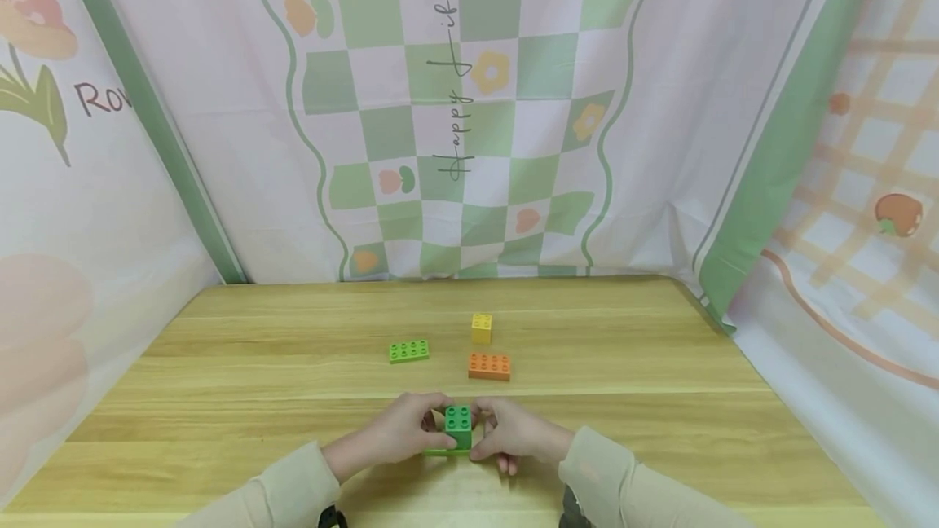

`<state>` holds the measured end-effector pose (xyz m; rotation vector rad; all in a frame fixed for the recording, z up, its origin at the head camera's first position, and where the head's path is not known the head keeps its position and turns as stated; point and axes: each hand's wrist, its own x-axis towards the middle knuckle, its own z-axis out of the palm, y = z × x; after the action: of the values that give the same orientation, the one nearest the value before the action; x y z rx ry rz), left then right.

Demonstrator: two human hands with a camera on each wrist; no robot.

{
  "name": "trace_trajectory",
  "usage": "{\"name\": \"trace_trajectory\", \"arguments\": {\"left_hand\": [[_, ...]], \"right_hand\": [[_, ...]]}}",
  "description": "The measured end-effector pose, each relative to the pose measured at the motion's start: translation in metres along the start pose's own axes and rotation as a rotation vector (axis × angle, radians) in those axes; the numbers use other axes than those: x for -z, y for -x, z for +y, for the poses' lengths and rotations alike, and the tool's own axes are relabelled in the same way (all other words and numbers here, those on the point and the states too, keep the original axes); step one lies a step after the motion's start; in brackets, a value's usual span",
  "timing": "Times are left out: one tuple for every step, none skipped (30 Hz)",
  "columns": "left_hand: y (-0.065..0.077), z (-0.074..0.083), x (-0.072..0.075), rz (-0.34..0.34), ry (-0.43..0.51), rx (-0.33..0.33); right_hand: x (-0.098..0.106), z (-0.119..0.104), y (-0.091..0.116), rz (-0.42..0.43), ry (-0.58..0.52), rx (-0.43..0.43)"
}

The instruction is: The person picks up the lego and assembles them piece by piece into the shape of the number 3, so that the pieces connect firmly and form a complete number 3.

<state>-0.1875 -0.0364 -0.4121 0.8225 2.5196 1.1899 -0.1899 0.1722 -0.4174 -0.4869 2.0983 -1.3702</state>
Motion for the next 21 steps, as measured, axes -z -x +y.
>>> {"name": "trace_trajectory", "arguments": {"left_hand": [[0.0002,0.0,0.0001,0.001,-0.015,-0.008],[0.0005,0.0002,0.0002,0.001,-0.029,-0.014],[0.0006,0.0001,0.0002,0.001,-0.044,-0.02],[0.0009,0.0003,0.0003,0.002,-0.057,-0.024],[0.0011,-0.0001,0.0001,0.0,-0.063,-0.024],[0.0014,-0.0002,0.0001,0.0,-0.071,-0.025],[0.0016,-0.0005,0.0,0.002,-0.079,-0.029],[0.002,-0.0007,0.0,0.002,-0.085,-0.034],[0.0022,-0.0011,0.0,0.003,-0.09,-0.04],[0.0025,-0.0013,-0.0001,0.004,-0.089,-0.044],[0.0028,-0.0019,-0.0001,0.004,-0.093,-0.052],[0.0031,-0.0022,0.0001,0.004,-0.094,-0.058],[0.0033,-0.0026,0.0001,0.005,-0.093,-0.064],[0.0035,-0.0032,0.0002,0.005,-0.094,-0.068],[0.0035,-0.0035,0.0003,0.004,-0.094,-0.073],[0.0035,-0.0039,0.0004,0.003,-0.096,-0.078],[0.0032,-0.0043,0.0004,0.003,-0.103,-0.087],[0.0028,-0.0046,0.0002,0.003,-0.112,-0.095],[0.0023,-0.0048,0.0,0.005,-0.123,-0.106],[0.0019,-0.0048,-0.0002,0.006,-0.138,-0.116],[0.0012,-0.0048,-0.0004,0.008,-0.154,-0.127]], "right_hand": [[0.0001,0.0003,-0.0002,0.0,0.001,0.001],[0.0001,0.0005,-0.0003,0.0,0.003,0.002],[0.0001,0.0006,-0.0004,0.0,0.004,0.003],[0.0001,0.0008,-0.0004,0.0,0.006,0.003],[0.0001,0.0009,-0.0005,0.0,0.007,0.003],[0.0001,0.001,-0.0006,0.0,0.011,0.004],[0.0001,0.0011,-0.0006,0.001,0.013,0.003],[0.0001,0.001,-0.0007,0.002,0.017,0.003],[0.0,0.001,-0.0007,0.003,0.018,0.003],[0.0,0.001,-0.0008,0.003,0.019,0.003],[0.0,0.001,-0.0009,0.004,0.021,0.003],[0.0001,0.001,-0.001,0.005,0.024,0.004],[0.0002,0.001,-0.0011,0.005,0.024,0.004],[0.0003,0.001,-0.001,0.006,0.027,0.006],[0.0003,0.0011,-0.0011,0.006,0.026,0.006],[0.0004,0.0012,-0.0012,0.006,0.027,0.007],[0.0005,0.0014,-0.0012,0.006,0.028,0.008],[0.0005,0.0016,-0.0012,0.006,0.029,0.009],[0.0005,0.0017,-0.0013,0.006,0.027,0.01],[0.0005,0.0018,-0.0013,0.006,0.026,0.011],[0.0006,0.0019,-0.0015,0.004,0.023,0.013]]}}
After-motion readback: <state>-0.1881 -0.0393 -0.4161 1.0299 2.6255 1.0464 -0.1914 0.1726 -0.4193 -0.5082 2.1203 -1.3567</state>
